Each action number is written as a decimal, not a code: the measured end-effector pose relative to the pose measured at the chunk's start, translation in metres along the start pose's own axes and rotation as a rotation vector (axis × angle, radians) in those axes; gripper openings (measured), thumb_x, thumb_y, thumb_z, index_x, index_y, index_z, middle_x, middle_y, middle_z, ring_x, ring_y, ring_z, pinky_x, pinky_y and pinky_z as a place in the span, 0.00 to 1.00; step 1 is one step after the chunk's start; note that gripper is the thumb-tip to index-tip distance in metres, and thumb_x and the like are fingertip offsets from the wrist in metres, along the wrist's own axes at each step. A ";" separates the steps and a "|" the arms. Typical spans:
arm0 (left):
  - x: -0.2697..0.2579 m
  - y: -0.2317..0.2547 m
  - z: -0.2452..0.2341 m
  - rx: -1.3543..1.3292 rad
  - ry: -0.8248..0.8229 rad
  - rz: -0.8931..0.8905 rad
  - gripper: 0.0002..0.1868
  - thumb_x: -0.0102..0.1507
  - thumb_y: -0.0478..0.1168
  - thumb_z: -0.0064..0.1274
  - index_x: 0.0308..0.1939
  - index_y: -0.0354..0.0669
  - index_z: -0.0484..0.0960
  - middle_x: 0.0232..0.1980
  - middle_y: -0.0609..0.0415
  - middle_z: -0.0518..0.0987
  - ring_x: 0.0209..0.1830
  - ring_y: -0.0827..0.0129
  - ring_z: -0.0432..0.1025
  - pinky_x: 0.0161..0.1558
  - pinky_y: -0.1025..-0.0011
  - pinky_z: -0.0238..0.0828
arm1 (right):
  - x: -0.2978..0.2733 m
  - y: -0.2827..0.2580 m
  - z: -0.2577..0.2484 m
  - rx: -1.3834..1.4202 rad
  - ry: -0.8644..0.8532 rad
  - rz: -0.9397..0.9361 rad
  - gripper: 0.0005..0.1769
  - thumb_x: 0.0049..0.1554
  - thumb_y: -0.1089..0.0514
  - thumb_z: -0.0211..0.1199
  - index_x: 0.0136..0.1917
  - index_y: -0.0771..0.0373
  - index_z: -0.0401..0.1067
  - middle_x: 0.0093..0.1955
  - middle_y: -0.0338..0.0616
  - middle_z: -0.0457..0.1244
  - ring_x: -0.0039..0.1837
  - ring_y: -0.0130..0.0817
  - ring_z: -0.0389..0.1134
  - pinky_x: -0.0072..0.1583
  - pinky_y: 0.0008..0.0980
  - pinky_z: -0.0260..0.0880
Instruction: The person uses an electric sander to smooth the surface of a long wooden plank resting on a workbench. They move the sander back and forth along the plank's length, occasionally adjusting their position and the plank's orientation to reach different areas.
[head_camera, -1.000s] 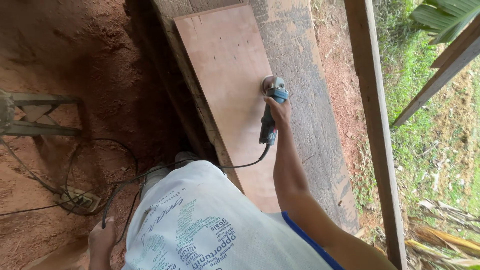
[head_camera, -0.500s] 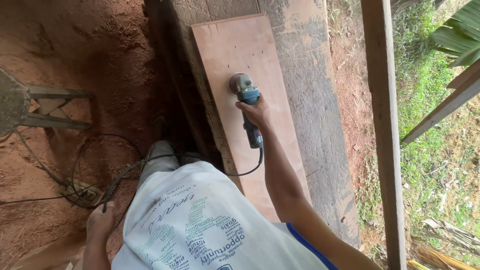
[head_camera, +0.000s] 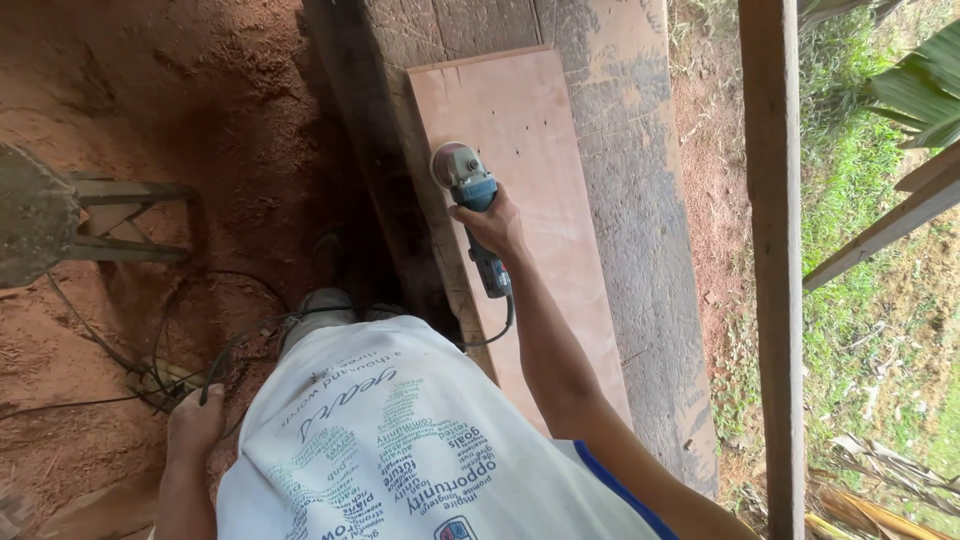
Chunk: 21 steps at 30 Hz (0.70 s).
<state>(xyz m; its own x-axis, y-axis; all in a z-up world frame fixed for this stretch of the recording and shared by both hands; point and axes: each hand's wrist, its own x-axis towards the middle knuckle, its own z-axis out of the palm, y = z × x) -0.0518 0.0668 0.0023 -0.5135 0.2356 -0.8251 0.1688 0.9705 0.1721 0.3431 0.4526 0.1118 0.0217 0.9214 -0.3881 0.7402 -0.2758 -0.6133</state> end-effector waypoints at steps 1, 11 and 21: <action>0.002 0.003 -0.002 -0.011 0.004 -0.007 0.30 0.69 0.58 0.47 0.67 0.42 0.79 0.66 0.35 0.77 0.66 0.42 0.71 0.64 0.50 0.65 | 0.004 -0.005 0.001 0.002 -0.001 0.009 0.42 0.41 0.39 0.75 0.60 0.66 0.70 0.48 0.53 0.71 0.51 0.44 0.74 0.54 0.42 0.73; -0.013 0.027 -0.011 -0.044 -0.025 -0.072 0.30 0.70 0.57 0.46 0.69 0.45 0.77 0.70 0.37 0.74 0.71 0.43 0.66 0.68 0.48 0.61 | 0.057 -0.002 -0.019 0.209 -0.001 0.135 0.37 0.40 0.45 0.74 0.59 0.63 0.68 0.44 0.48 0.68 0.42 0.40 0.72 0.43 0.42 0.77; -0.001 0.026 -0.011 -0.037 -0.043 -0.080 0.30 0.70 0.58 0.46 0.68 0.44 0.79 0.68 0.37 0.76 0.68 0.44 0.69 0.66 0.49 0.63 | 0.070 0.031 -0.057 0.366 0.174 0.185 0.27 0.45 0.51 0.73 0.55 0.64 0.72 0.41 0.44 0.66 0.39 0.35 0.70 0.39 0.37 0.76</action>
<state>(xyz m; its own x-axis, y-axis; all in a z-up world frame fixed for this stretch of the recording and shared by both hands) -0.0564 0.0927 0.0132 -0.4872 0.1558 -0.8593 0.0975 0.9875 0.1238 0.4055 0.5239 0.1049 0.2672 0.8709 -0.4124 0.4274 -0.4907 -0.7593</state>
